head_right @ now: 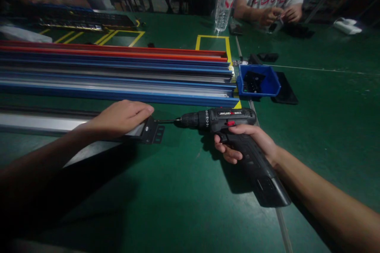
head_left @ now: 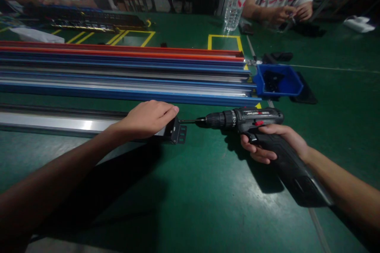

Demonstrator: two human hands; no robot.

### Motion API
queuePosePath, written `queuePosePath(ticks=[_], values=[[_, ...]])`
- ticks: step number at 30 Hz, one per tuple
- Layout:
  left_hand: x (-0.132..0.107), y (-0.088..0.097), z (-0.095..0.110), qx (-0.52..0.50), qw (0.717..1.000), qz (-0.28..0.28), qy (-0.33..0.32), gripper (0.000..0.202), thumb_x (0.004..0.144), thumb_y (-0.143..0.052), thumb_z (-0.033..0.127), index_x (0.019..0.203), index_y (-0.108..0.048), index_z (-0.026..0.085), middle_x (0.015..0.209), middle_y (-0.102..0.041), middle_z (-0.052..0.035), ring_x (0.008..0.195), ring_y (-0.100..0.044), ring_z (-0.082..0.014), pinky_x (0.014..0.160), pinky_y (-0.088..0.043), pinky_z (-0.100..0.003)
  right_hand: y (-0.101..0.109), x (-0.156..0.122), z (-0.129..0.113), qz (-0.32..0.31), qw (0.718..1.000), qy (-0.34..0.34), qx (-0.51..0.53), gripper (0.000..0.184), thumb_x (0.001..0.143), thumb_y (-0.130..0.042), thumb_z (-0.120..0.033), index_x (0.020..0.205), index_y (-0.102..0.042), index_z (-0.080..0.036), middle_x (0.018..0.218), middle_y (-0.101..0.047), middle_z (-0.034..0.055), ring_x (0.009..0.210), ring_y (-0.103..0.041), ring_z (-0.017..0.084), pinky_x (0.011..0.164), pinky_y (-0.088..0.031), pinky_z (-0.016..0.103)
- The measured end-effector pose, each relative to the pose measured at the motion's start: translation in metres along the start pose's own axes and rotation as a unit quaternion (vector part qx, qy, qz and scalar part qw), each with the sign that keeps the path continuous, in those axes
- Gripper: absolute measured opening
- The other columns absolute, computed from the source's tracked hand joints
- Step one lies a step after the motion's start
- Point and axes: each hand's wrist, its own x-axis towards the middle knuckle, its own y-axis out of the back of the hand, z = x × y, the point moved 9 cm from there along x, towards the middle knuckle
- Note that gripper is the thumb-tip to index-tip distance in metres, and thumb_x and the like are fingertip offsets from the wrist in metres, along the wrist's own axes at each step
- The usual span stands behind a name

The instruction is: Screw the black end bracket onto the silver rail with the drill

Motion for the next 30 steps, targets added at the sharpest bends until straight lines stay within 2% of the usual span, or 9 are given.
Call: queuePosePath(ticks=[11, 19, 24, 30], values=[[0.0006, -0.0013, 0.0013, 0.018, 1.000, 0.005, -0.021, 0.055, 0.103, -0.022, 0.050, 0.103, -0.072, 0.028, 0.117, -0.076, -0.0036, 0.105, -0.068, -0.0286, 0.083, -0.047, -0.036, 0.0009, -0.0008, -0.0004, 0.024, 0.999, -0.010, -0.025, 0.035, 0.088, -0.061, -0.036, 0.105, -0.069, -0.006, 0.085, -0.066, 0.0086, 0.048, -0.049, 0.007, 0.056, -0.050, 0.024], [0.0004, 0.0010, 0.0013, 0.006, 1.000, 0.005, -0.016, 0.051, 0.100, -0.027, 0.049, 0.098, -0.074, 0.028, 0.103, -0.077, -0.0028, 0.093, -0.068, -0.0279, 0.080, -0.046, -0.035, 0.0004, -0.0008, -0.0008, 0.030, 0.999, -0.009, -0.037, 0.033, 0.089, -0.059, -0.036, 0.104, -0.069, -0.008, 0.085, -0.066, 0.0082, 0.047, -0.047, 0.007, 0.056, -0.048, 0.025], [0.0009, -0.0002, -0.0014, 0.009, 1.000, 0.007, -0.013, 0.051, 0.100, -0.027, 0.049, 0.094, -0.073, 0.027, 0.104, -0.077, -0.0027, 0.093, -0.068, -0.0280, 0.078, -0.045, -0.035, 0.0025, -0.0017, -0.0006, 0.041, 0.998, -0.015, -0.045, 0.034, 0.088, -0.060, -0.037, 0.104, -0.068, -0.008, 0.085, -0.066, 0.0078, 0.047, -0.046, 0.008, 0.055, -0.046, 0.026], [0.0014, -0.0021, -0.0016, 0.012, 1.000, -0.005, -0.009, 0.052, 0.101, -0.026, 0.049, 0.097, -0.072, 0.026, 0.106, -0.077, -0.0033, 0.095, -0.068, -0.0277, 0.078, -0.046, -0.034, 0.0039, -0.0032, -0.0013, 0.068, 0.996, -0.019, -0.061, 0.031, 0.087, -0.059, -0.038, 0.101, -0.065, -0.011, 0.082, -0.064, 0.0068, 0.046, -0.044, 0.008, 0.053, -0.043, 0.027]])
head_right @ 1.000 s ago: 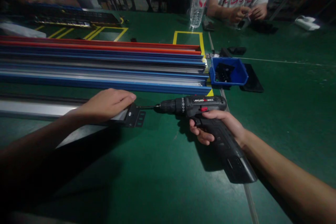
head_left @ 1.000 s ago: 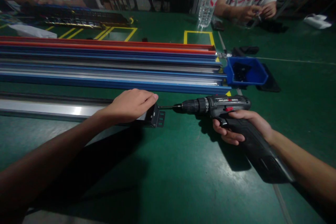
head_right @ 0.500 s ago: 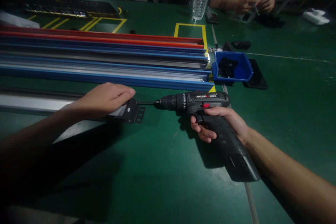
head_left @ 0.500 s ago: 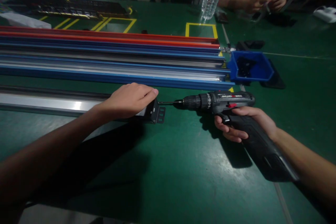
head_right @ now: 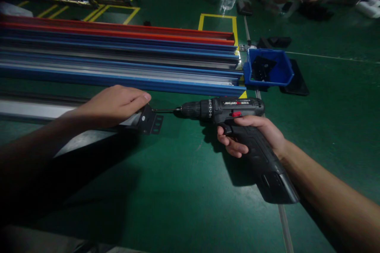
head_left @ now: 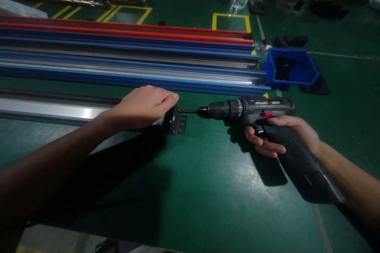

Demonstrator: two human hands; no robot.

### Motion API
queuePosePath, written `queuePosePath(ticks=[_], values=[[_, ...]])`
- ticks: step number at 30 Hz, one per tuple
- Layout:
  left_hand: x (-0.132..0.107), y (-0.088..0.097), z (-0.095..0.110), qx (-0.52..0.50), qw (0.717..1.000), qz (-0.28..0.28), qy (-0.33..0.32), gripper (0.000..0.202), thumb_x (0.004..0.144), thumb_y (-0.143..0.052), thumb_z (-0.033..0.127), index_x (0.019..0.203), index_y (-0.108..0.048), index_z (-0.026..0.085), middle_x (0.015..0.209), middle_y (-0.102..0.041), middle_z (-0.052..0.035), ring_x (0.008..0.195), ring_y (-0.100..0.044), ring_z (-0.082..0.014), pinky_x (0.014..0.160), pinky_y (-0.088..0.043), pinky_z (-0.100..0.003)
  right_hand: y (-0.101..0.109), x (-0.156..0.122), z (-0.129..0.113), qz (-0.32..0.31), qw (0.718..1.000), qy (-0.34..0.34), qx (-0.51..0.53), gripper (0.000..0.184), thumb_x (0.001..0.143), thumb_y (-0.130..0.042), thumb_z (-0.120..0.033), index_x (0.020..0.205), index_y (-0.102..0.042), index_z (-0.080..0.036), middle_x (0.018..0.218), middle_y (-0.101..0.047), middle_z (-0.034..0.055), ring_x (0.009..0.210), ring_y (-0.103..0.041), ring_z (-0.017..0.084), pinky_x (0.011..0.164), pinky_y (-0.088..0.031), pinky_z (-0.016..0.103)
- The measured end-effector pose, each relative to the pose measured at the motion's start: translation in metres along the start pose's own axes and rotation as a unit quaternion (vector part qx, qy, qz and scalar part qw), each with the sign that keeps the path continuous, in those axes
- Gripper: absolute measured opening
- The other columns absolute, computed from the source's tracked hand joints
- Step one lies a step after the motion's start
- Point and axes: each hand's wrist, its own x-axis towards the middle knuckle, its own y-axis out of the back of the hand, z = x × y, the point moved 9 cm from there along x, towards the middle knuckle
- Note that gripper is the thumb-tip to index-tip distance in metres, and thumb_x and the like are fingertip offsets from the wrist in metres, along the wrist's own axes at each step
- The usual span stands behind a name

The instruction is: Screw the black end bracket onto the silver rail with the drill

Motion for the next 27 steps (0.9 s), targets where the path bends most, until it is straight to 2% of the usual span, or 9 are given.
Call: queuePosePath(ticks=[5, 10, 14, 21, 27], values=[[-0.0002, 0.0015, 0.0016, -0.006, 1.000, 0.006, -0.009, 0.053, 0.100, -0.026, 0.048, 0.099, -0.074, 0.026, 0.105, -0.076, -0.0034, 0.095, -0.068, -0.0289, 0.082, -0.046, -0.036, 0.0001, -0.0003, 0.0005, -0.005, 1.000, -0.001, 0.011, 0.034, 0.087, -0.060, -0.037, 0.102, -0.068, -0.009, 0.083, -0.065, 0.0076, 0.046, -0.046, 0.008, 0.054, -0.045, 0.027], [-0.0006, 0.0019, 0.0040, 0.004, 1.000, 0.008, -0.022, 0.052, 0.101, -0.025, 0.048, 0.097, -0.072, 0.027, 0.108, -0.076, -0.0033, 0.096, -0.068, -0.0287, 0.079, -0.046, -0.036, -0.0037, 0.0010, 0.0006, -0.056, 0.997, 0.009, 0.050, 0.039, 0.091, -0.058, -0.036, 0.108, -0.070, -0.003, 0.088, -0.067, 0.0107, 0.050, -0.052, 0.008, 0.058, -0.050, 0.025], [-0.0001, 0.0006, 0.0049, 0.012, 1.000, 0.003, -0.026, 0.052, 0.101, -0.024, 0.047, 0.100, -0.072, 0.027, 0.114, -0.076, -0.0030, 0.102, -0.068, -0.0287, 0.082, -0.047, -0.036, -0.0056, 0.0018, 0.0001, -0.083, 0.994, 0.017, 0.064, 0.040, 0.093, -0.056, -0.035, 0.110, -0.069, -0.001, 0.090, -0.068, 0.0126, 0.052, -0.055, 0.008, 0.060, -0.052, 0.025], [-0.0002, 0.0006, 0.0030, 0.016, 1.000, 0.007, -0.014, 0.052, 0.101, -0.024, 0.048, 0.101, -0.071, 0.027, 0.114, -0.076, -0.0037, 0.105, -0.069, -0.0281, 0.084, -0.048, -0.034, -0.0048, 0.0009, -0.0004, -0.065, 0.996, 0.017, 0.058, 0.039, 0.093, -0.056, -0.034, 0.109, -0.070, -0.001, 0.089, -0.067, 0.0123, 0.052, -0.057, 0.009, 0.060, -0.053, 0.025], [-0.0003, 0.0014, 0.0068, 0.023, 0.999, 0.009, -0.032, 0.054, 0.103, -0.021, 0.047, 0.102, -0.070, 0.025, 0.115, -0.077, -0.0045, 0.105, -0.070, -0.0282, 0.084, -0.049, -0.035, -0.0049, 0.0018, 0.0006, -0.085, 0.994, 0.017, 0.071, 0.039, 0.094, -0.057, -0.034, 0.111, -0.068, 0.000, 0.091, -0.068, 0.0137, 0.054, -0.059, 0.009, 0.062, -0.054, 0.025]])
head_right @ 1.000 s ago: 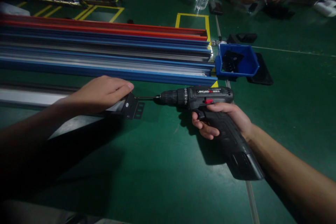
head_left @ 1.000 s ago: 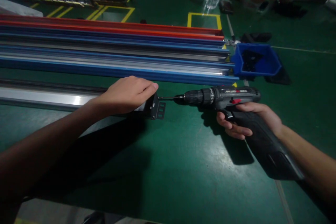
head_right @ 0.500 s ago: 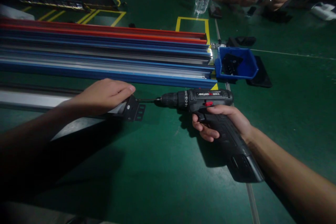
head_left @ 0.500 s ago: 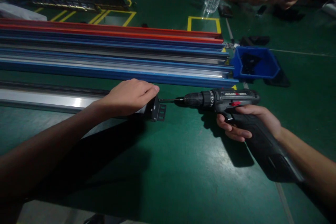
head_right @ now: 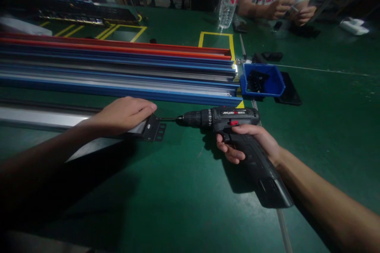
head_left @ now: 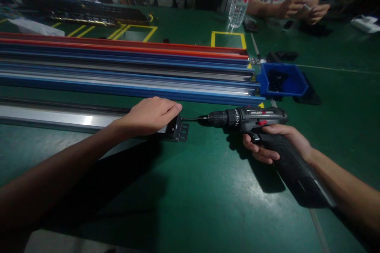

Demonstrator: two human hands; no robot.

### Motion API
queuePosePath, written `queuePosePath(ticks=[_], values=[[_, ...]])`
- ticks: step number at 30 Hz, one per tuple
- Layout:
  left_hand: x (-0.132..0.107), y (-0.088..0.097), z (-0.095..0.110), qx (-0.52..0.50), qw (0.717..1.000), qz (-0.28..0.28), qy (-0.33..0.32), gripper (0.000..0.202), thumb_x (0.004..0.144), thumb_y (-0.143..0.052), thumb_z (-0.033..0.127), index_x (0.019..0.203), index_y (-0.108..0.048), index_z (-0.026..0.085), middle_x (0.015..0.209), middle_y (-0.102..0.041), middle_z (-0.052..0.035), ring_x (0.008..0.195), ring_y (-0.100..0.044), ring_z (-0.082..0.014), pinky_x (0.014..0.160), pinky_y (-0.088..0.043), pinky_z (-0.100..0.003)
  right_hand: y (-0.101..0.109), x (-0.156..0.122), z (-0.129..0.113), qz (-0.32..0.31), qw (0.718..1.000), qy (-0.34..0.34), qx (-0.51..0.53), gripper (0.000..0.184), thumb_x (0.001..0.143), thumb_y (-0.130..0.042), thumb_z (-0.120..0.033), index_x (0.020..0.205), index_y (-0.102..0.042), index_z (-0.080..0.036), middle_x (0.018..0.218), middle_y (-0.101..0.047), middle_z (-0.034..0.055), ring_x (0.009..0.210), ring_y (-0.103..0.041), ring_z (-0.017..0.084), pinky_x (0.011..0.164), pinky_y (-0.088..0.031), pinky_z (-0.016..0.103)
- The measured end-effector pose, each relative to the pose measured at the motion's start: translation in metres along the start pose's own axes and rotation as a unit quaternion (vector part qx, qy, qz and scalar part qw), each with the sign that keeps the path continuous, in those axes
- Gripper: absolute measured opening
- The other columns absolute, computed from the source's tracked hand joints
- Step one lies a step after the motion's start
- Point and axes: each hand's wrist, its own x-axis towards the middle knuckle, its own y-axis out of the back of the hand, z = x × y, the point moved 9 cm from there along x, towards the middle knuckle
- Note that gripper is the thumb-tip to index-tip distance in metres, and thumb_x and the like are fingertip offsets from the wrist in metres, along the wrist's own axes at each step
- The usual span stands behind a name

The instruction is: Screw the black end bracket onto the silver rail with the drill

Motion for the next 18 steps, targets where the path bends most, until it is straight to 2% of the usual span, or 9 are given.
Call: queuePosePath(ticks=[12, 18], values=[[0.0004, -0.0001, 0.0008, 0.001, 1.000, 0.003, -0.001, 0.056, 0.103, -0.021, 0.047, 0.108, -0.072, 0.025, 0.119, -0.076, -0.0062, 0.109, -0.069, -0.0296, 0.088, -0.050, -0.038, -0.0031, 0.0004, -0.0003, -0.010, 1.000, 0.002, 0.003, 0.041, 0.096, -0.054, -0.034, 0.112, -0.068, 0.001, 0.092, -0.068, 0.0137, 0.057, -0.063, 0.010, 0.063, -0.053, 0.025], [-0.0001, 0.0034, 0.0007, -0.008, 1.000, 0.000, 0.017, 0.057, 0.103, -0.023, 0.049, 0.107, -0.074, 0.025, 0.117, -0.077, -0.0051, 0.109, -0.070, -0.0260, 0.092, -0.050, -0.033, -0.0028, 0.0005, -0.0006, -0.005, 1.000, 0.004, 0.004, 0.040, 0.095, -0.055, -0.033, 0.111, -0.068, 0.001, 0.091, -0.068, 0.0136, 0.056, -0.062, 0.009, 0.062, -0.054, 0.025]])
